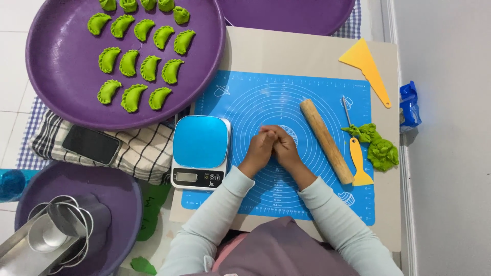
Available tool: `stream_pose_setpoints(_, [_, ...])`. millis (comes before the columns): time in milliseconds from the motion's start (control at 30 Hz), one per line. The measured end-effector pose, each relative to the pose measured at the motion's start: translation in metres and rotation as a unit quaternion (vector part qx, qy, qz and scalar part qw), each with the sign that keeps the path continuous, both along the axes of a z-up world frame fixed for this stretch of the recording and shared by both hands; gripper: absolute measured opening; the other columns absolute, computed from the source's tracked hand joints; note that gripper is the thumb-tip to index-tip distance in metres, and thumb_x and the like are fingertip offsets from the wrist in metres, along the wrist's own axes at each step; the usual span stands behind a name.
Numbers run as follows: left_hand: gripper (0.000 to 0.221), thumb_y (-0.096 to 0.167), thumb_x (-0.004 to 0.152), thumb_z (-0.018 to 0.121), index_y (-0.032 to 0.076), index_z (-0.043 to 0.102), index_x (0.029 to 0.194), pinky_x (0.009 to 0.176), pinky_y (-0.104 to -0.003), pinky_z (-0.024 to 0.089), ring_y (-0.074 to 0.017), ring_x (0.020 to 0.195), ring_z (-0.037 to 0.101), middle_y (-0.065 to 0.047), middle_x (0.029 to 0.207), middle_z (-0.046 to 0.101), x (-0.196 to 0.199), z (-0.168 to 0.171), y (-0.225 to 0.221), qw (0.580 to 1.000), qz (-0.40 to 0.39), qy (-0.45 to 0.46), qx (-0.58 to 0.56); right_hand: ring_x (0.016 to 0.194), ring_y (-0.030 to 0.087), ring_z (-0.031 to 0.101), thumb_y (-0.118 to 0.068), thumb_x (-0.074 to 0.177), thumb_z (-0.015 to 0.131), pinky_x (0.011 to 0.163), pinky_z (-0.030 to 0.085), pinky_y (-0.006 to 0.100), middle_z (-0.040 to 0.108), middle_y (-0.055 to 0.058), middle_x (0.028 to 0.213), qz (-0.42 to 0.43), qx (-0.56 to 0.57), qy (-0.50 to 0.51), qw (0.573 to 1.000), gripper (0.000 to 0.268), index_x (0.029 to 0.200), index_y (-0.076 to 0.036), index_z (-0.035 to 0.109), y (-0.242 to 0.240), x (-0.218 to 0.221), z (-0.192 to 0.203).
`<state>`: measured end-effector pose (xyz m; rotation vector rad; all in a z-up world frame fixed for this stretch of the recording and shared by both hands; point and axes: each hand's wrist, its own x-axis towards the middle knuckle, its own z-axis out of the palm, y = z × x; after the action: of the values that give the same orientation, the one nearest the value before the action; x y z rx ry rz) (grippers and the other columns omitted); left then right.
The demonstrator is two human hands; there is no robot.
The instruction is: Pinching and folding the edges of green dough pieces to create a decorative pattern and seal.
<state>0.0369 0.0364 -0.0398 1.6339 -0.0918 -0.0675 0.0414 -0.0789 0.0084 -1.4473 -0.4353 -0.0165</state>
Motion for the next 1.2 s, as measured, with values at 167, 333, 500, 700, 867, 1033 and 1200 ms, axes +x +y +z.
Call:
stream_pose_setpoints(167, [0.055, 0.048, 0.107, 0.039, 0.011, 0.072, 0.083, 0.067, -0.028, 0.055, -0.0152, 0.070, 0.065, -0.006, 0.074, 0.067, -0.012, 0.075, 0.000, 0.967, 0.086, 0.124, -0.204, 0.106, 0.014, 0.063, -0.073, 0.096, 0.035, 0.080, 0.051, 0.026, 0.065, 0.008, 0.128, -0.069, -0.021, 0.064, 0.995, 0.081, 0.147, -0.013, 0.052, -0.021, -0.006, 0.018])
stream_pose_setpoints(333, [0.039, 0.026, 0.108, 0.048, 0.008, 0.057, 0.074, 0.049, -0.031, 0.056, -0.0206, 0.060, 0.064, -0.006, 0.062, 0.054, -0.023, 0.085, -0.010, 0.930, 0.080, 0.140, -0.330, 0.108, 0.025, 0.066, -0.048, 0.109, 0.043, 0.090, 0.055, 0.039, 0.069, 0.013, 0.115, -0.130, -0.053, -0.022, 0.990, 0.052, 0.134, -0.006, 0.062, -0.034, -0.035, 0.035])
stream_pose_setpoints(500, [0.050, 0.052, 0.101, 0.045, 0.020, 0.036, 0.063, 0.031, -0.017, 0.027, -0.0045, 0.042, 0.040, 0.008, 0.051, 0.034, -0.058, 0.075, -0.025, 0.870, 0.070, 0.225, -0.433, 0.118, 0.029, 0.056, -0.061, 0.099, 0.050, 0.106, 0.040, 0.047, 0.066, 0.004, 0.126, -0.171, -0.259, -0.350, 0.884, 0.052, 0.122, -0.022, 0.076, -0.020, -0.089, 0.010])
stream_pose_setpoints(700, [0.097, 0.084, 0.097, 0.022, 0.004, 0.040, 0.147, 0.116, -0.029, 0.036, -0.0181, 0.130, 0.050, -0.007, 0.130, 0.050, -0.124, 0.128, -0.027, 0.815, -0.082, 0.255, -0.513, 0.111, 0.028, 0.065, -0.078, 0.096, 0.017, 0.113, 0.038, 0.046, 0.073, 0.005, 0.111, -0.220, -0.240, -0.339, 0.883, 0.090, 0.118, -0.014, 0.076, -0.024, -0.101, 0.024])
stream_pose_setpoints(867, [0.111, 0.100, 0.080, 0.009, 0.025, 0.022, 0.160, 0.123, -0.032, 0.026, -0.0191, 0.144, 0.037, -0.001, 0.151, 0.039, -0.150, 0.112, -0.025, 0.798, -0.200, 0.243, -0.513, 0.060, 0.025, 0.057, -0.081, 0.089, 0.037, 0.060, 0.042, 0.033, 0.068, 0.017, 0.080, -0.177, 0.082, -0.207, 0.959, 0.083, 0.075, -0.005, 0.066, -0.045, -0.112, 0.007])
stream_pose_setpoints(1033, [0.100, 0.089, 0.090, 0.002, 0.024, -0.029, 0.159, 0.119, -0.066, 0.000, -0.0444, 0.154, 0.004, -0.021, 0.169, 0.006, -0.162, 0.104, -0.024, 0.880, -0.217, 0.181, -0.381, 0.038, 0.021, 0.041, -0.096, 0.078, 0.016, 0.033, 0.030, 0.029, 0.032, 0.002, 0.050, -0.176, 0.251, -0.064, 0.950, 0.085, 0.059, -0.015, 0.035, -0.057, -0.098, -0.008])
stream_pose_setpoints(1200, [0.052, 0.036, 0.110, 0.038, 0.003, 0.040, 0.150, 0.094, -0.039, 0.045, -0.0315, 0.108, 0.070, -0.018, 0.113, 0.074, -0.166, 0.129, -0.017, 0.979, -0.013, 0.054, -0.196, 0.039, 0.014, 0.025, -0.091, 0.088, 0.031, 0.038, 0.021, 0.028, 0.012, -0.007, 0.054, -0.195, 0.342, 0.122, 0.911, 0.072, 0.068, -0.022, 0.023, -0.058, -0.102, 0.014])
